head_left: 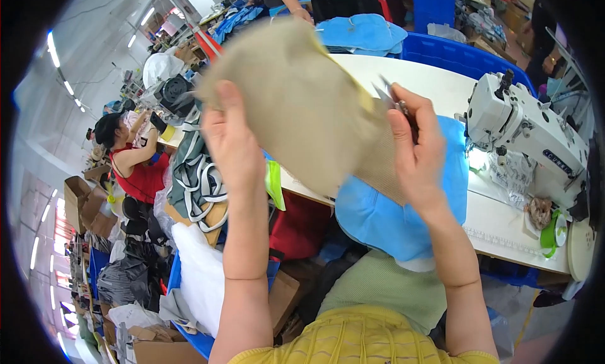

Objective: Sewing and trimming various components of a blue fabric bag using a sewing machine and thread snips.

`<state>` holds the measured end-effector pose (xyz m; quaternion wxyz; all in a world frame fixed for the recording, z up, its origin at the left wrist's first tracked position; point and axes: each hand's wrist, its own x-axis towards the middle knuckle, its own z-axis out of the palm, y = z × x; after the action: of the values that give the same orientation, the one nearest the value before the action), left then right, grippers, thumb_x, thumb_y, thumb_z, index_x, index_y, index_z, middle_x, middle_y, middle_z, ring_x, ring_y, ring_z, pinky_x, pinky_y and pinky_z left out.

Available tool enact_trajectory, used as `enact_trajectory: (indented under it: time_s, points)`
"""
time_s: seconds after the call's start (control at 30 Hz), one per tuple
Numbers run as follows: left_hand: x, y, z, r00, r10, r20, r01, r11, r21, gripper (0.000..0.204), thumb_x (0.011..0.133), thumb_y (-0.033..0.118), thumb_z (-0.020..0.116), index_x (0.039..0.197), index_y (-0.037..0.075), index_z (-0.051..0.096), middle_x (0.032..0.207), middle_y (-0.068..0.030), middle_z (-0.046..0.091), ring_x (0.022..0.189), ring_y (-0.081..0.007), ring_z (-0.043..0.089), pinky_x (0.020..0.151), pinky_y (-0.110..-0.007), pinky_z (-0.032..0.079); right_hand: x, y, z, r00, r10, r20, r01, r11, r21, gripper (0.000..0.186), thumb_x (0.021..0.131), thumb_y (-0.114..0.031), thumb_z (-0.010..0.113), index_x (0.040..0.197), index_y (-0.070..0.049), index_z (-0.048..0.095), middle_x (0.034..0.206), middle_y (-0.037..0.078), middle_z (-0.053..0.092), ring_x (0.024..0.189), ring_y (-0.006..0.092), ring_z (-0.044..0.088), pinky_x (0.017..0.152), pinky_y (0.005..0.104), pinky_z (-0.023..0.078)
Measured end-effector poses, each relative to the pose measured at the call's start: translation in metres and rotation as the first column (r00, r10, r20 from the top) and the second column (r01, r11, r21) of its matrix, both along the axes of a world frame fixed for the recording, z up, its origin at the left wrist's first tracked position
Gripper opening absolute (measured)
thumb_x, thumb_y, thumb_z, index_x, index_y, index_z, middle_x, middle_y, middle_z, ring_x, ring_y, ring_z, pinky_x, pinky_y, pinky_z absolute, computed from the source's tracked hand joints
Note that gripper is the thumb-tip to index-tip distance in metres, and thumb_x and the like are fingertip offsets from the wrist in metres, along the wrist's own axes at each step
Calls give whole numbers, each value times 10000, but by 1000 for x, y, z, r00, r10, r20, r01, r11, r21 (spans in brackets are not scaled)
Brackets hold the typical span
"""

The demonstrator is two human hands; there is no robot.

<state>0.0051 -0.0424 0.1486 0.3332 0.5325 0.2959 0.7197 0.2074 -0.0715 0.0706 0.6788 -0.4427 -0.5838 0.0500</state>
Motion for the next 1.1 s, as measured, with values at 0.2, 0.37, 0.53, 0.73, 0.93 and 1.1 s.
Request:
enact_trajectory:
  time_s: [0.2,0.37,0.53,0.73,0.93,1.1]
  points:
    - [42,0,-29,563,-59,-825,395,895,206,491,913,-39,510,1398,30,552,1476,-177,520,1402,-311,462,1167,-448,345,39,-37,-36,946,19,-324,-70,986,-148,288,1065,-187,540,1293,-17,583,926,0,560,824,88,483,744,227,415]
    - [86,-16,-133,133,-430,-893,515,799,-309,459,993,101,525,1449,48,519,1581,-158,409,1482,-340,353,1228,-479,207,71,-84,-81,982,-158,-102,110,923,-369,277,1054,-173,555,1286,-35,616,986,60,638,843,138,559,774,297,467]
    - [92,-45,-184,110,-365,-924,520,814,-259,512,998,221,577,1478,69,487,1621,-155,332,1522,-335,263,1231,-560,90,91,-119,-105,899,-132,417,314,858,-406,301,945,-156,660,1237,-86,662,937,81,621,846,269,600,741,367,503]
    - [96,-44,-191,126,-401,-908,494,819,-293,525,963,286,649,1455,138,541,1627,-136,330,1534,-309,247,1224,-577,64,95,-137,-112,801,-72,594,381,827,-413,325,885,-171,716,1203,-109,684,884,51,581,803,242,564,672,362,493]
    - [97,-47,-194,177,-378,-909,483,838,-254,525,924,183,690,1435,157,572,1614,-118,363,1521,-299,285,1227,-571,72,96,-140,-110,780,-64,623,387,831,-400,327,865,-159,731,1187,-114,695,870,45,572,785,230,557,653,356,486]
    - [97,-45,-193,165,-388,-907,487,832,-267,539,918,173,698,1441,158,567,1614,-114,364,1523,-298,282,1230,-568,69,95,-141,-108,774,-64,630,410,809,-422,312,859,-157,737,1167,-113,708,861,39,574,781,223,561,641,350,489]
